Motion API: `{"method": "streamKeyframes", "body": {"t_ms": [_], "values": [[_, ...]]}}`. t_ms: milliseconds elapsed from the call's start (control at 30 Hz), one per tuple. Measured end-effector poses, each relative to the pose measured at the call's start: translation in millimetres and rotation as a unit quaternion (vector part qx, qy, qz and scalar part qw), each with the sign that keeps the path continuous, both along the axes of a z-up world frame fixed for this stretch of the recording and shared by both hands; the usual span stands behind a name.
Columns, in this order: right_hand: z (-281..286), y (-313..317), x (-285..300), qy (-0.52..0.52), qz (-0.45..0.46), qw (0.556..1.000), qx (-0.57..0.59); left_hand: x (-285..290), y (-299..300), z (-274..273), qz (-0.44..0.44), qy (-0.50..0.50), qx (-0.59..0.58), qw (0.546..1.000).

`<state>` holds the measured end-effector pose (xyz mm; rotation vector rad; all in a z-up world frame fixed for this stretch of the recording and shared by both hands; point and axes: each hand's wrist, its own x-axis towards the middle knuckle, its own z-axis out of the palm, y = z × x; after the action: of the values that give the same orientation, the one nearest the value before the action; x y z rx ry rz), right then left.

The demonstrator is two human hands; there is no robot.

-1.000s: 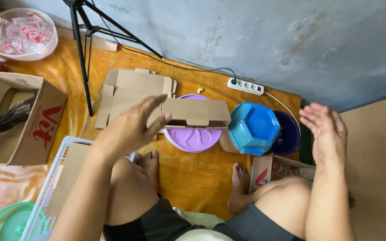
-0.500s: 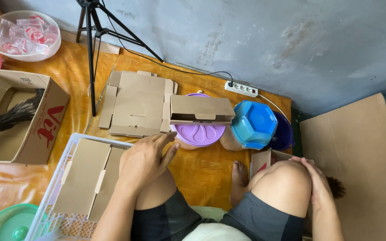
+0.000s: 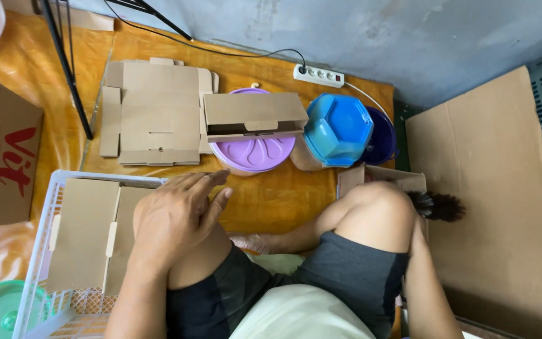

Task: Assembling cardboard boxes, dusting them, and filling plastic bags with snacks using tongs.

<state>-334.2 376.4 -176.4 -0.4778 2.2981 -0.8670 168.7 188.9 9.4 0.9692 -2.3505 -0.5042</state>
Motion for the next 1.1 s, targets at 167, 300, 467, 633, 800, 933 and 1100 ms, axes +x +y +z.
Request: {"method": "streamKeyframes", "body": {"t_ms": [167, 300, 467, 633, 800, 933, 1100], "values": [[-77.2, 18.1, -30.2, 0.021, 0.010, 0.999, 0.036, -8.8, 0.3, 0.6, 0.002, 0.008, -0.015, 1.000], [-123.2, 20.8, -45.8, 0.038, 0.026, 0.997, 0.058, -16.7, 4.6, 1.1, 0.003, -0.005, -0.038, 0.999], [-151.8, 34.7, -47.5, 0.096, -0.004, 0.992, 0.076, -27.2, 7.9, 7.8, -0.006, -0.027, -0.057, 0.998], [-74.1, -1.8, 3.9, 0.033, -0.159, 0.978, 0.132, -24.4, 8.5, 2.0, 0.013, -0.080, -0.054, 0.995], [-76.0, -29.5, -7.9, -0.153, -0.325, 0.933, 0.002, -22.2, 2.9, -8.9, 0.021, -0.090, -0.074, 0.993], [-55.7, -44.9, -13.1, -0.229, -0.384, 0.894, -0.042, -21.3, 4.2, -13.0, 0.029, -0.097, -0.074, 0.992], [-122.3, -36.4, -88.0, -0.194, -0.413, 0.874, -0.170, -20.3, 7.5, -14.2, 0.045, -0.113, -0.054, 0.991]]}}
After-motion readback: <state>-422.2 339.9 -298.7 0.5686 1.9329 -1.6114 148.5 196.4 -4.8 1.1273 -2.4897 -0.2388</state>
